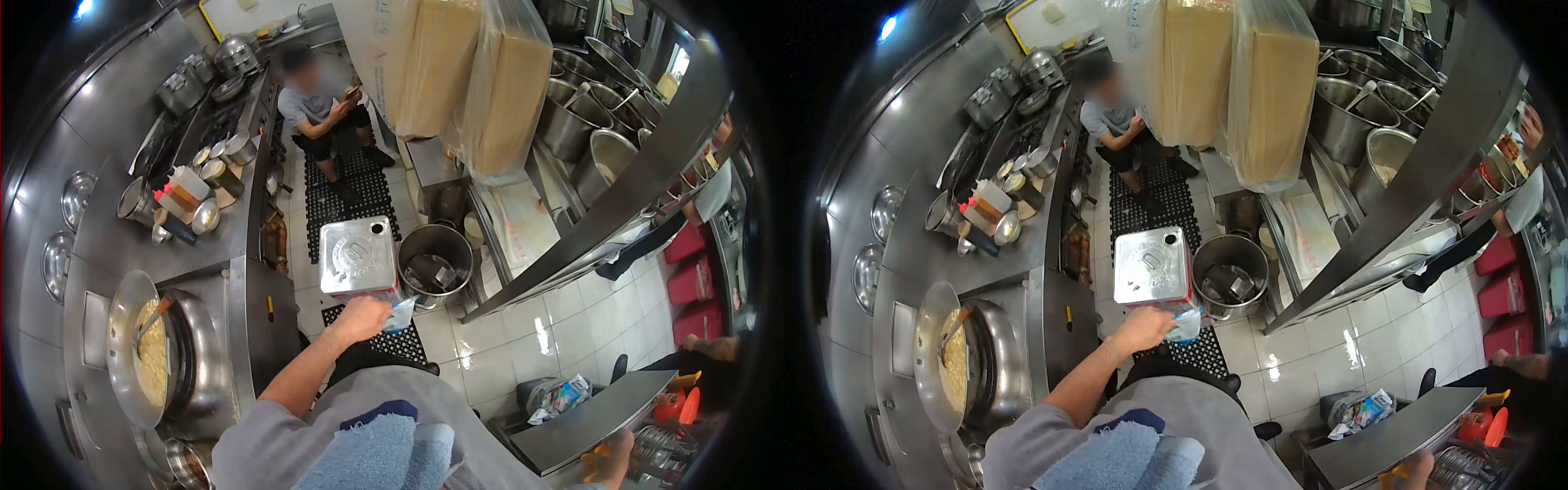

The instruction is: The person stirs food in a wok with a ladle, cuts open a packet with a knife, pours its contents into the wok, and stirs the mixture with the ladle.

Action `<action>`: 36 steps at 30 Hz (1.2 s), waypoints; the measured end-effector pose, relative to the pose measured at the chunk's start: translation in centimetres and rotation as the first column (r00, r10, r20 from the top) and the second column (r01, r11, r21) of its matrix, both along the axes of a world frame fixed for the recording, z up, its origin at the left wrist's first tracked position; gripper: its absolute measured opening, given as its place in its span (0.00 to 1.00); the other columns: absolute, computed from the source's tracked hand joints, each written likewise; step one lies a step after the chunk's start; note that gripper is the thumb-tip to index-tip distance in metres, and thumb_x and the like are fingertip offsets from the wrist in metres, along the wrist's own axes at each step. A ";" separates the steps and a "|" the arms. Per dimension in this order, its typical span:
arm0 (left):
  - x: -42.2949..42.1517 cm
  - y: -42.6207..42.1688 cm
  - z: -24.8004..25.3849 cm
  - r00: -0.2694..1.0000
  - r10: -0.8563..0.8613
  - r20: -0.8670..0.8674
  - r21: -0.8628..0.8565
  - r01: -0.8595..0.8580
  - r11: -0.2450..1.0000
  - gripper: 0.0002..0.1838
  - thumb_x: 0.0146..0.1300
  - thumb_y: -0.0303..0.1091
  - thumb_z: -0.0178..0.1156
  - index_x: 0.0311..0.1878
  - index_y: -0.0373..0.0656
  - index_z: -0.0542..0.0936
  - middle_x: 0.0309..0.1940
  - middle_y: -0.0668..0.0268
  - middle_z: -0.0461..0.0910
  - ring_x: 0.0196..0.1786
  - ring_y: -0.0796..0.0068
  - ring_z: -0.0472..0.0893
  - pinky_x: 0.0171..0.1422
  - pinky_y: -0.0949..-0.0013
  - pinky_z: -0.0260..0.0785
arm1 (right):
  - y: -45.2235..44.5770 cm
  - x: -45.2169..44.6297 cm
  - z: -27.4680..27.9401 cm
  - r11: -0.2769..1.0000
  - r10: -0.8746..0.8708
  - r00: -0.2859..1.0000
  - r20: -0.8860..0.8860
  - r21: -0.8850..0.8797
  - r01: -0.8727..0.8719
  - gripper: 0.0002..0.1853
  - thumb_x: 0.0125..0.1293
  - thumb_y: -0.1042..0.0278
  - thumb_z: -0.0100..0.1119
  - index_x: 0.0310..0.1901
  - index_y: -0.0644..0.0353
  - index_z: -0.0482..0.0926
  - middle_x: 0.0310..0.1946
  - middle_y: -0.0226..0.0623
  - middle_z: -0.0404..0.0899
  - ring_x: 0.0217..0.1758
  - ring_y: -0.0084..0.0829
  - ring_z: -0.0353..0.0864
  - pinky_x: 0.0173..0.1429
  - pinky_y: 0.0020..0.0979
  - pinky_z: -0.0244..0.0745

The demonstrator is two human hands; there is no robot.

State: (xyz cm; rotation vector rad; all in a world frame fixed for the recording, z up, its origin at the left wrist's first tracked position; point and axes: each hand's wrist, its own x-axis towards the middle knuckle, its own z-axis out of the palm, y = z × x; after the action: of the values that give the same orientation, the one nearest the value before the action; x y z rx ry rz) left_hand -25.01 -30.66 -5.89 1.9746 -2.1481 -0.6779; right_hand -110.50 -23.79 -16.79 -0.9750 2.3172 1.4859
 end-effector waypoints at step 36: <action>10.2 0.2 -3.4 0.982 0.061 -0.179 -0.081 -0.076 0.994 0.14 0.71 0.40 0.54 0.38 0.38 0.82 0.32 0.44 0.82 0.39 0.38 0.81 0.45 0.43 0.73 | 1.3 8.4 27.6 0.874 0.484 0.869 0.104 -0.116 -0.473 0.10 0.53 0.60 0.67 0.25 0.58 0.86 0.23 0.42 0.86 0.26 0.31 0.88 0.35 0.35 0.84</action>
State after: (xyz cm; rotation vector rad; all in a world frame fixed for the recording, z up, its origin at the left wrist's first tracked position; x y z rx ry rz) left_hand -14.85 -30.44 -9.25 1.8594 -1.9635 -0.7068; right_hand -102.11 -22.52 10.85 -1.7186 2.1562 1.4286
